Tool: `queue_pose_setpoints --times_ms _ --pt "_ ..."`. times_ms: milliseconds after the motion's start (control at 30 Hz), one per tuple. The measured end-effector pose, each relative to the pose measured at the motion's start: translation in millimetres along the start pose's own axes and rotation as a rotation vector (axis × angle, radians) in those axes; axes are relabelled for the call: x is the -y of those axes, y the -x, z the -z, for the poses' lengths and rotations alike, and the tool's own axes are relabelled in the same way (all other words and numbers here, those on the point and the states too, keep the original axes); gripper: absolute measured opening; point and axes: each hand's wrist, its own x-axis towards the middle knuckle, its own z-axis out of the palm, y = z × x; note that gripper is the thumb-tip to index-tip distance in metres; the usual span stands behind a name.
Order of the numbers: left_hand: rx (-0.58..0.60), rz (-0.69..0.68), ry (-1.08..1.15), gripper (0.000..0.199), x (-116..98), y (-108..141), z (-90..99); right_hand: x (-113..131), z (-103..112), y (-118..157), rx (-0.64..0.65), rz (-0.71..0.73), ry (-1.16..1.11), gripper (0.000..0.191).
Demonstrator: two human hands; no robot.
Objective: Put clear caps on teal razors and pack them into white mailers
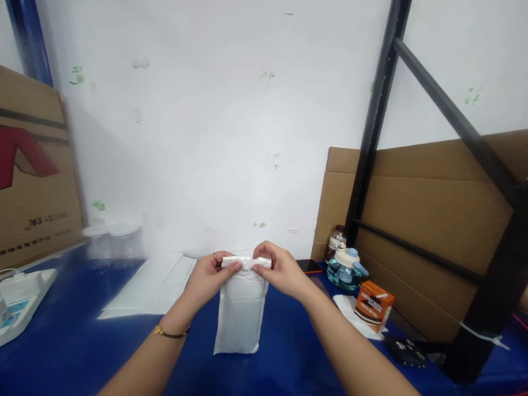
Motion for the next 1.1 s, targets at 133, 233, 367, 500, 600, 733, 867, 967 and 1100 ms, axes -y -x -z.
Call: queue_pose_setpoints --times_ms 133,233,367,500,600,733,867,967,1100 --pt "0.041 -0.042 -0.186 0.026 -10.4 -0.7 -1.6 14.2 8.3 -0.1 0.086 -0.022 0.132 0.022" --pt "0.115 -0.059 -0.206 0.024 -15.1 0.2 1.1 24.3 15.5 2.0 0.178 -0.04 0.145 0.023" --pt "0.264 -0.024 -0.036 0.026 -13.8 6.6 4.1 31.0 26.1 7.2 0.234 -0.072 0.127 0.022" --pt "0.419 0.095 0.085 0.061 15.3 22.6 3.0 24.1 49.4 14.8 0.028 -0.103 0.056 0.02" --pt "0.387 0.14 -0.146 0.035 47.4 29.8 6.8 5.9 69.6 19.3 -0.134 -0.136 -0.047 0.019" --pt "0.263 0.075 -0.415 0.019 73.8 10.0 27.4 -32.2 78.4 7.7 -0.139 -0.085 0.091 0.013" --pt "0.037 -0.086 -0.585 0.037 86.7 -36.0 56.7 -81.2 64.7 -29.3 -0.213 0.037 0.363 0.003" --pt "-0.048 -0.164 -0.733 0.053 110.3 -65.6 72.4 -124.4 47.7 -57.9 -0.225 0.142 0.391 0.012" --pt "0.036 -0.2 -0.911 0.061 162.9 -82.9 78.1 -182.6 24.5 -76.2 -0.151 0.097 0.577 0.027"
